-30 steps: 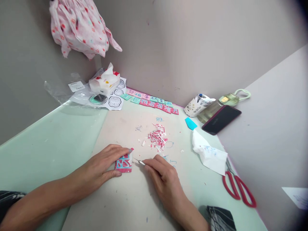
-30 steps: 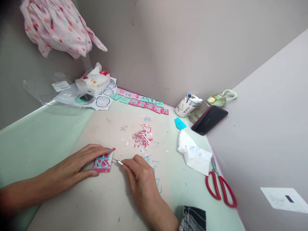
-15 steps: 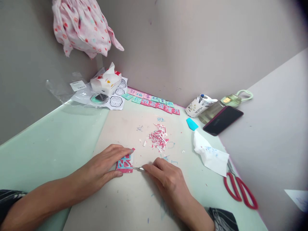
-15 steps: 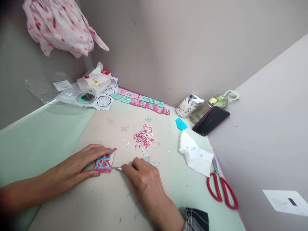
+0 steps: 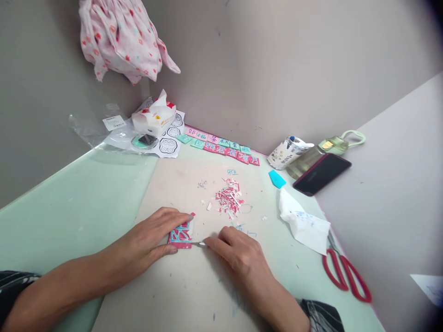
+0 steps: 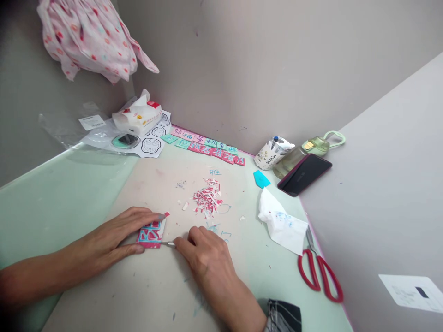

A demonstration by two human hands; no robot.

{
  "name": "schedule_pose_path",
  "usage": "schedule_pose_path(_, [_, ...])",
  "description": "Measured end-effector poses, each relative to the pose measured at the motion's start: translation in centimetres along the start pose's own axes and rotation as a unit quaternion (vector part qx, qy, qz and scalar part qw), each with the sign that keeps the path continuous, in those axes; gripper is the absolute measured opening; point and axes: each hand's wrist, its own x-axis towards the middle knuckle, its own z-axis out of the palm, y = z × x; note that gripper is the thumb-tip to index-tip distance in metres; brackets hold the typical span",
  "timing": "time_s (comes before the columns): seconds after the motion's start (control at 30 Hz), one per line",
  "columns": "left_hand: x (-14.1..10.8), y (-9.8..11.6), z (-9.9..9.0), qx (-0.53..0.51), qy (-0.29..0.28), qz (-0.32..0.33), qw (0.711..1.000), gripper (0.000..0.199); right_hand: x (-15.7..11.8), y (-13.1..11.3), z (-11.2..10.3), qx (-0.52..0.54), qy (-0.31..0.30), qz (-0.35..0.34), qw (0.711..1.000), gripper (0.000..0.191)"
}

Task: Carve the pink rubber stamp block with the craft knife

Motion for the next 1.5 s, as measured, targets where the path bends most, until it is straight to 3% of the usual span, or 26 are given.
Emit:
schedule_pose_path(0.27, [0.1, 0.0, -0.1, 0.003, -0.003, -0.004, 1.0, 0.05, 0.2, -0.1, 0.0, -0.034, -0.031, 0.011, 0.999, 0.017])
schedule_pose_path(0.5, [-0.1, -0.5, 0.0, -0.003, -0.005, 0.001, 1.0, 0.049, 0.4, 0.2, -0.4, 0.003, -0.072, 0.014, 0.997, 0.021])
schedule_pose_path(0.9, [0.2, -0.4, -0.2, -0.036, -0.012, -0.009, 0.999, 0.05, -0.2, 0.3, -0.3, 0.002, -0.073, -0.051, 0.996, 0.02])
schedule_pose_path(1.1, [0.0, -0.2, -0.2, -0.005, 0.021, -0.007, 1.0, 0.06, -0.7, 0.4, 0.1, 0.062, 0.001, 0.004, 0.998, 0.023])
schedule_pose_path(1.23, [0.1, 0.5, 0.1, 0.033, 0.044, -0.019, 0.998, 0.069, -0.7, 0.6, 0.0, 0.072, 0.016, 0.027, 0.997, 0.025])
schedule_pose_path(1.5, [0.4, 0.8, 0.6, 0.067, 0.073, -0.022, 0.995, 0.053, -0.8, 0.5, 0.2, 0.035, 0.023, 0.015, 0.999, 0.023])
